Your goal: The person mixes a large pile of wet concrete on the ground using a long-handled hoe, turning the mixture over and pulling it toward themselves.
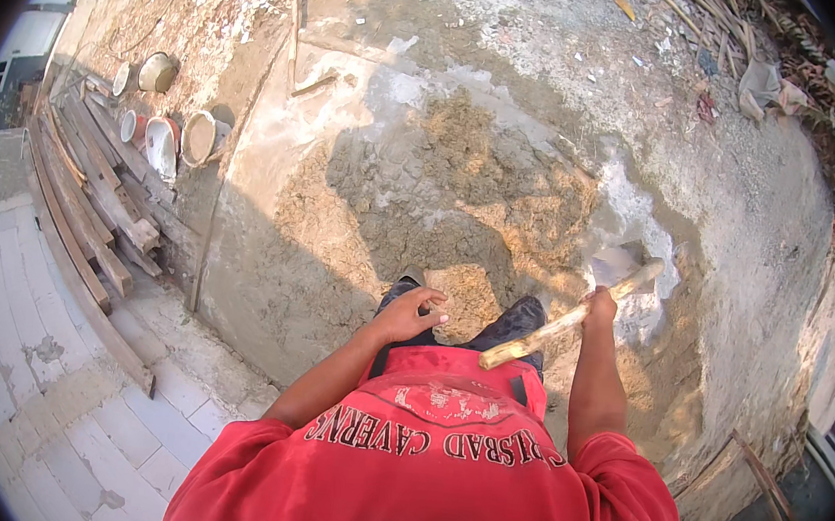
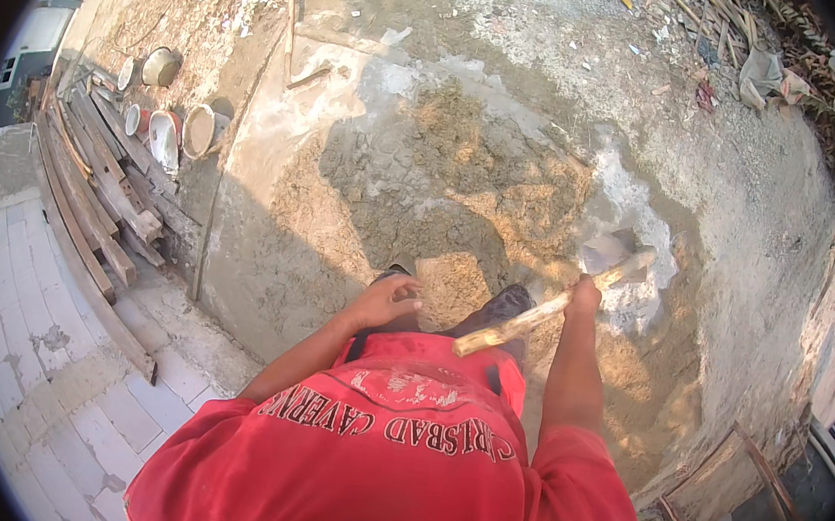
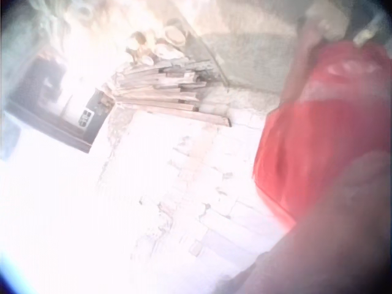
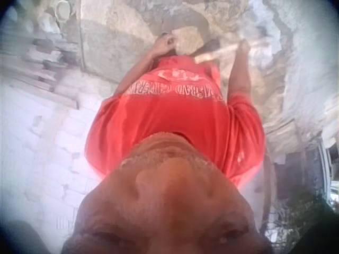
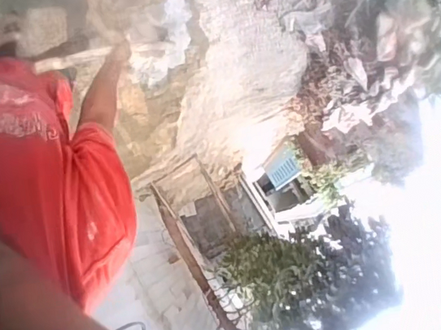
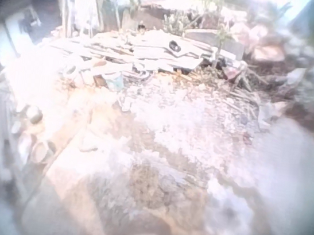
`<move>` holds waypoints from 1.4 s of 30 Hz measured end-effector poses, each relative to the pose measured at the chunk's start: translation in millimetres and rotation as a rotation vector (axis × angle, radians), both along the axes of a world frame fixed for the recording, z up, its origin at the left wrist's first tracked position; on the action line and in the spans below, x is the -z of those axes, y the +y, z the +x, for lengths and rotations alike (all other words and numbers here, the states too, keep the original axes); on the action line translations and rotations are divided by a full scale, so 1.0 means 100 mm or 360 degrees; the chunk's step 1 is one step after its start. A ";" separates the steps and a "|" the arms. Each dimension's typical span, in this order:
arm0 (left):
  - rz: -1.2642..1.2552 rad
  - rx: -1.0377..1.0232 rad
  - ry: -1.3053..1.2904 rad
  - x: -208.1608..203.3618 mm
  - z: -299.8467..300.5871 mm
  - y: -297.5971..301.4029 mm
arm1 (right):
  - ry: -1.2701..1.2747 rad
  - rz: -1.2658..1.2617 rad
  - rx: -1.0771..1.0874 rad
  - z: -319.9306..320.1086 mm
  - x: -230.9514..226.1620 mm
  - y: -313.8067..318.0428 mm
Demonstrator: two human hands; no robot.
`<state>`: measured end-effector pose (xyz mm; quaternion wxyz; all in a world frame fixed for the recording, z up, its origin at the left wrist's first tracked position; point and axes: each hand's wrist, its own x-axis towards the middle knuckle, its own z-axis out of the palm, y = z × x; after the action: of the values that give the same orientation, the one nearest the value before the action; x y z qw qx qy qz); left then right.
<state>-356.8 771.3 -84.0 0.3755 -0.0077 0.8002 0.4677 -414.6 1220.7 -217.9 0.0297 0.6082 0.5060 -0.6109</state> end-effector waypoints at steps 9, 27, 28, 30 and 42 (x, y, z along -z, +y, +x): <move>-0.0381 -0.0555 -0.0105 0.71 0.39 0.61 | -0.1038 0.0292 -0.2272 1.30 -0.18 3.34; -0.0826 -0.1280 0.0136 0.11 1.39 1.08 | -0.1175 0.0183 -0.2812 2.27 -0.97 3.01; -0.0709 -0.1381 -0.0005 0.27 1.67 0.92 | -0.1177 0.0237 -0.2885 2.21 -1.00 2.91; -0.0448 -0.1563 -0.0269 0.48 2.24 0.64 | -0.1164 0.0361 -0.3020 2.09 -1.06 2.68; -0.0557 -0.2385 -0.0602 0.57 7.35 -0.09 | -0.1176 0.1128 -0.3382 2.18 -1.94 0.75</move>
<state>378.4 761.9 -140.8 0.0836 -0.6827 0.5663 0.4541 -196.5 1295.2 -23.6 0.4977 -0.0042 0.8605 0.1084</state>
